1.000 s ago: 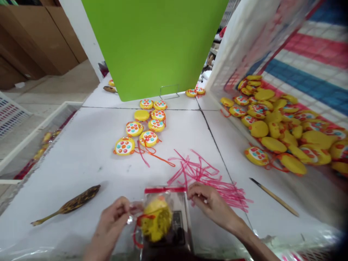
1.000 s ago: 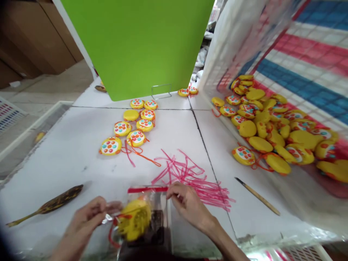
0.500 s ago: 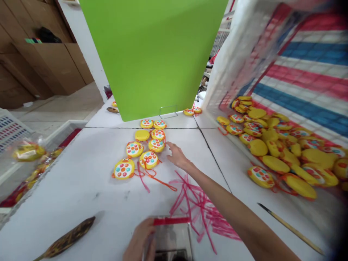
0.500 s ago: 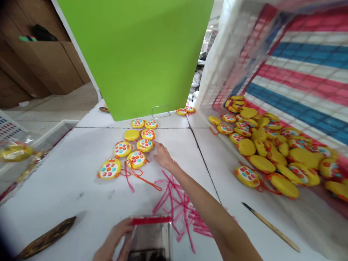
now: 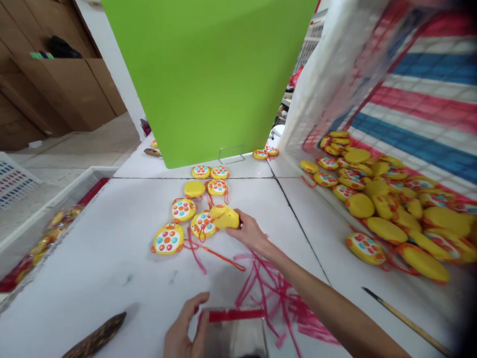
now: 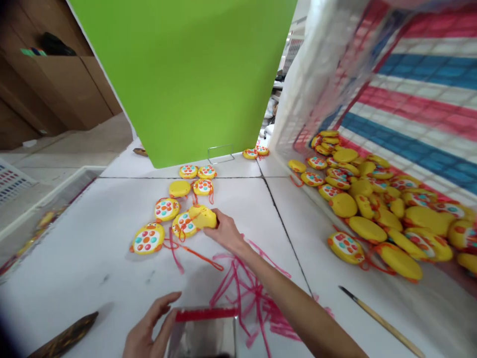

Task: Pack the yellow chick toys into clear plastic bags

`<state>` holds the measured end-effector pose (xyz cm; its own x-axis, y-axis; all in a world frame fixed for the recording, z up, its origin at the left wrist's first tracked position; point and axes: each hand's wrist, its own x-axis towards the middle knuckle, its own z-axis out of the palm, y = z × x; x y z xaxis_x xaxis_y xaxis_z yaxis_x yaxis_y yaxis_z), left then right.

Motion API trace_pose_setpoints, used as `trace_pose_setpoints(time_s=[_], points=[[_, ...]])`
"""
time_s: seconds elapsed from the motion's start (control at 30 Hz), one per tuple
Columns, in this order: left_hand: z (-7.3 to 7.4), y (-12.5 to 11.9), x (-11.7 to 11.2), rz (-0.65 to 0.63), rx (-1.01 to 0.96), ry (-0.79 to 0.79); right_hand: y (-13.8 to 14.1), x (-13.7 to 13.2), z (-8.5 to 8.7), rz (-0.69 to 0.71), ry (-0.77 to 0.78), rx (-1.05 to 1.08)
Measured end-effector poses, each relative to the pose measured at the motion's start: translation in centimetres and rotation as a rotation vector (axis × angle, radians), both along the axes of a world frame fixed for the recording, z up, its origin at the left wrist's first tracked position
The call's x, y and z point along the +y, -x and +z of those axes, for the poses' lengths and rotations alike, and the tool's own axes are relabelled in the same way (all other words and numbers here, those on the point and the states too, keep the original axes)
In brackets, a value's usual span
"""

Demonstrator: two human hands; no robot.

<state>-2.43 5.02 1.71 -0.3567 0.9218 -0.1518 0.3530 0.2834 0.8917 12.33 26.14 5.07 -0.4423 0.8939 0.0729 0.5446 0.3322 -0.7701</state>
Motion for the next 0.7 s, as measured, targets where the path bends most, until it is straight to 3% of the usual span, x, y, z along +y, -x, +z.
trace_pose_setpoints(time_s=[0.1, 0.2, 0.27, 0.4, 0.57, 0.7], points=[[1.2, -0.1, 1.3, 0.014, -0.01, 0.059, -2.5, -3.8, 1.7, 0.006, 0.065, -0.004], [2.4, -1.0, 2.8, 0.013, -0.002, -0.064, -3.9, -7.2, 2.8, 0.025, 0.05, -0.009], [3.1, -1.7, 3.6, -0.089, 0.004, -0.15, -4.4, -9.0, 3.1, 0.068, 0.022, 0.038], [3.9, -2.3, 3.9, -0.288, -0.058, -0.144, -4.7, -12.1, 2.9, 0.122, 0.02, 0.173], [3.7, -2.2, 2.3, -0.263, -0.131, -0.091, -4.7, -14.6, 1.6, 0.057, 0.051, 0.305], [3.3, -2.4, 1.3, -0.189, -0.34, -0.04, -4.5, -15.5, 1.1, 0.001, 0.037, 0.348]])
